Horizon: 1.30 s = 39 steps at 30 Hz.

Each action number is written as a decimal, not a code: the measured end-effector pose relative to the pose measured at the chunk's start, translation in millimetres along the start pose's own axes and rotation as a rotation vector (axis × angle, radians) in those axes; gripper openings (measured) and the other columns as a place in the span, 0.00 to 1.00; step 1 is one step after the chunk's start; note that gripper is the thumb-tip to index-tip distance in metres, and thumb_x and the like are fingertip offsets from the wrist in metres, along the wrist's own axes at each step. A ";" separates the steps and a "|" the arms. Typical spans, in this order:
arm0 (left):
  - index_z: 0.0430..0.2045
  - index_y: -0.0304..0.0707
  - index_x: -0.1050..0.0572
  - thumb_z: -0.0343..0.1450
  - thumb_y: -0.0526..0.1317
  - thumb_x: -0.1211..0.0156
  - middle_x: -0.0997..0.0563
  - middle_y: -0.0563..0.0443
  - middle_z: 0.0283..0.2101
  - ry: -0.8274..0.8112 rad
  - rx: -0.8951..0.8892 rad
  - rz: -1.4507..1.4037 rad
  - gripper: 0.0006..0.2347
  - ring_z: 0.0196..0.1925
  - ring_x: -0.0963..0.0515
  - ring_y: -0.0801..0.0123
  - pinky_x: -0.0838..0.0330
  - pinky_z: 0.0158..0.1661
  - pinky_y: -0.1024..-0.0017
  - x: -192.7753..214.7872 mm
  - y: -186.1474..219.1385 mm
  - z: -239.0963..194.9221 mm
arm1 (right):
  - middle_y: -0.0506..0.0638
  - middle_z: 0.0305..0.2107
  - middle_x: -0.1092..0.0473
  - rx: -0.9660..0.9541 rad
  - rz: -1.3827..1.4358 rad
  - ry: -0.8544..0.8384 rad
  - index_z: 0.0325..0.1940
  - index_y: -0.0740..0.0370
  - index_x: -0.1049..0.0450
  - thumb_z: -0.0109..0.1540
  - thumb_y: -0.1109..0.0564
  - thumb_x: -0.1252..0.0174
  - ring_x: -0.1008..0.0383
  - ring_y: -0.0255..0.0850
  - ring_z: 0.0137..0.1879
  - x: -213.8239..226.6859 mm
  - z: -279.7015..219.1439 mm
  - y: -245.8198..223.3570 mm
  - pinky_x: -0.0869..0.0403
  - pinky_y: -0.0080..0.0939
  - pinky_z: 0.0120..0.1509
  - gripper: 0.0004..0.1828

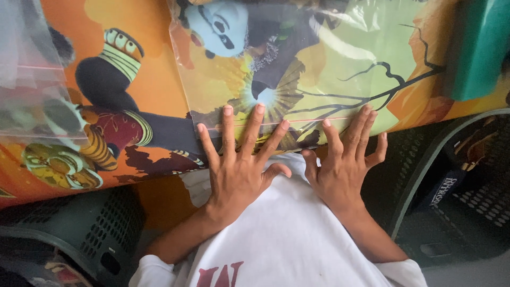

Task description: The person places a black shoulder bag into a clear plastic bag, smooths the bag with a green block, and seals the plastic bag. The person then places a small white sticker inside the sealed bag.

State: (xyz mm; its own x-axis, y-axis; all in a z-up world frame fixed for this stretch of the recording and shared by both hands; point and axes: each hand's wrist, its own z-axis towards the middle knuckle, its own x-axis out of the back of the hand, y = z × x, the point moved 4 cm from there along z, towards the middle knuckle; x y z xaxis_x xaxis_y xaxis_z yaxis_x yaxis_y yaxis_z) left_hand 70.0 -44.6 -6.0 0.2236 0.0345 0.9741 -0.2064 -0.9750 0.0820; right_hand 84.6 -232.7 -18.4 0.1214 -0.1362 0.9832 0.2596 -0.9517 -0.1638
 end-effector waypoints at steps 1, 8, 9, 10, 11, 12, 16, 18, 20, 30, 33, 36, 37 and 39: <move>0.75 0.74 0.51 0.72 0.73 0.87 0.45 0.53 0.78 0.007 0.006 -0.014 0.35 0.76 0.42 0.33 0.52 0.65 0.22 1.2 0.1 0.4 | 0.82 0.72 0.54 -0.001 -0.004 0.003 0.73 0.53 0.40 0.73 0.31 0.66 0.54 0.70 0.81 -0.6 -0.3 -0.3 0.60 0.69 0.77 0.34; 0.74 0.70 0.52 0.72 0.72 0.90 0.39 0.49 0.76 0.048 -0.002 0.039 0.34 0.73 0.35 0.31 0.47 0.62 0.20 12.0 1.8 5.2 | 0.84 0.71 0.55 -0.002 -0.041 -0.014 0.73 0.52 0.39 0.72 0.30 0.67 0.53 0.73 0.80 3.1 3.1 -4.7 0.56 0.69 0.75 0.34; 0.74 0.69 0.53 0.71 0.73 0.90 0.40 0.48 0.76 0.036 -0.010 0.039 0.35 0.73 0.36 0.30 0.47 0.61 0.19 11.6 1.8 5.0 | 0.84 0.70 0.52 0.004 -0.059 -0.003 0.72 0.54 0.36 0.73 0.32 0.68 0.50 0.72 0.79 6.5 5.4 -6.9 0.57 0.67 0.75 0.34; 0.74 0.68 0.53 0.71 0.74 0.90 0.41 0.48 0.77 0.023 -0.017 0.038 0.36 0.74 0.36 0.29 0.46 0.61 0.19 11.2 1.7 4.8 | 0.84 0.69 0.49 0.010 -0.078 0.008 0.70 0.55 0.34 0.73 0.34 0.69 0.47 0.71 0.79 9.9 7.6 -9.1 0.58 0.64 0.74 0.34; 0.74 0.68 0.53 0.71 0.74 0.90 0.41 0.48 0.77 0.020 -0.014 0.035 0.36 0.74 0.36 0.29 0.46 0.61 0.19 10.1 2.3 4.5 | 0.84 0.69 0.49 0.013 -0.078 0.004 0.70 0.55 0.34 0.73 0.34 0.69 0.47 0.71 0.79 11.1 9.8 -10.7 0.58 0.64 0.74 0.34; 0.74 0.70 0.54 0.71 0.74 0.91 0.41 0.48 0.77 0.020 -0.005 0.042 0.36 0.74 0.36 0.29 0.47 0.61 0.19 9.2 2.9 4.2 | 0.82 0.69 0.45 0.017 -0.115 0.036 0.68 0.54 0.31 0.74 0.34 0.71 0.43 0.70 0.78 13.9 11.9 -12.2 0.58 0.62 0.74 0.34; 0.74 0.74 0.57 0.71 0.73 0.93 0.41 0.45 0.77 0.017 0.006 0.057 0.34 0.73 0.36 0.26 0.48 0.61 0.18 12.9 6.7 5.9 | 0.80 0.68 0.39 0.009 -0.156 0.054 0.65 0.52 0.28 0.74 0.34 0.74 0.39 0.65 0.77 16.4 12.9 -12.5 0.59 0.60 0.74 0.35; 0.74 0.72 0.55 0.71 0.73 0.92 0.40 0.43 0.76 0.018 0.000 0.060 0.35 0.72 0.36 0.24 0.47 0.60 0.17 16.2 7.4 7.6 | 0.79 0.70 0.45 -0.023 -0.114 -0.011 0.69 0.50 0.30 0.74 0.34 0.74 0.45 0.68 0.78 18.4 6.4 -9.4 0.57 0.61 0.75 0.34; 0.74 0.71 0.54 0.72 0.72 0.91 0.40 0.42 0.76 0.026 -0.008 0.063 0.35 0.71 0.35 0.23 0.46 0.58 0.17 17.8 7.7 10.2 | 0.77 0.73 0.50 -0.055 -0.074 -0.070 0.73 0.48 0.32 0.73 0.33 0.73 0.51 0.71 0.80 19.4 0.1 -8.7 0.55 0.63 0.75 0.35; 0.74 0.68 0.58 0.72 0.77 0.84 0.41 0.38 0.76 -0.004 -0.016 0.089 0.36 0.71 0.35 0.19 0.44 0.57 0.15 13.6 9.7 8.8 | 0.65 0.71 0.47 -0.047 -0.102 -0.020 0.71 0.42 0.29 0.72 0.30 0.68 0.49 0.62 0.73 32.7 3.0 -13.8 0.48 0.64 0.69 0.34; 0.74 0.68 0.57 0.72 0.77 0.83 0.41 0.38 0.76 -0.003 -0.019 0.078 0.36 0.71 0.35 0.19 0.44 0.57 0.15 14.3 9.4 8.3 | 0.64 0.71 0.46 -0.061 -0.085 -0.004 0.68 0.46 0.27 0.71 0.29 0.67 0.50 0.65 0.74 34.6 2.4 -14.7 0.48 0.65 0.69 0.35; 0.74 0.68 0.57 0.71 0.77 0.83 0.41 0.38 0.76 -0.001 -0.011 0.062 0.36 0.71 0.35 0.19 0.45 0.57 0.14 13.5 9.9 9.1 | 0.64 0.72 0.43 -0.064 -0.040 0.028 0.70 0.54 0.35 0.71 0.28 0.65 0.50 0.68 0.76 33.6 -1.2 -11.1 0.49 0.65 0.71 0.36; 0.74 0.68 0.56 0.71 0.76 0.85 0.40 0.38 0.76 0.011 -0.006 0.048 0.36 0.71 0.35 0.19 0.46 0.57 0.14 13.2 10.0 9.5 | 0.62 0.73 0.42 -0.070 -0.009 0.047 0.74 0.56 0.44 0.71 0.27 0.62 0.51 0.66 0.78 33.2 -3.4 -9.2 0.50 0.64 0.72 0.38; 0.74 0.68 0.57 0.71 0.77 0.85 0.40 0.37 0.76 0.005 -0.011 0.063 0.37 0.71 0.36 0.19 0.46 0.57 0.14 13.4 9.9 8.7 | 0.61 0.73 0.42 -0.073 -0.020 0.041 0.73 0.57 0.43 0.71 0.27 0.61 0.49 0.65 0.77 33.9 -3.3 -10.4 0.50 0.64 0.71 0.38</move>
State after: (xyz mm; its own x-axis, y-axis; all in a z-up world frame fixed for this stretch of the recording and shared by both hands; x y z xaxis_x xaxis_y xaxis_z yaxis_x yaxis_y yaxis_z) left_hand 79.2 -55.7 6.0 0.2052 -0.0263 0.9784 -0.2304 -0.9728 0.0222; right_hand 82.9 -228.3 16.9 0.0776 -0.1265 0.9889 0.1906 -0.9717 -0.1393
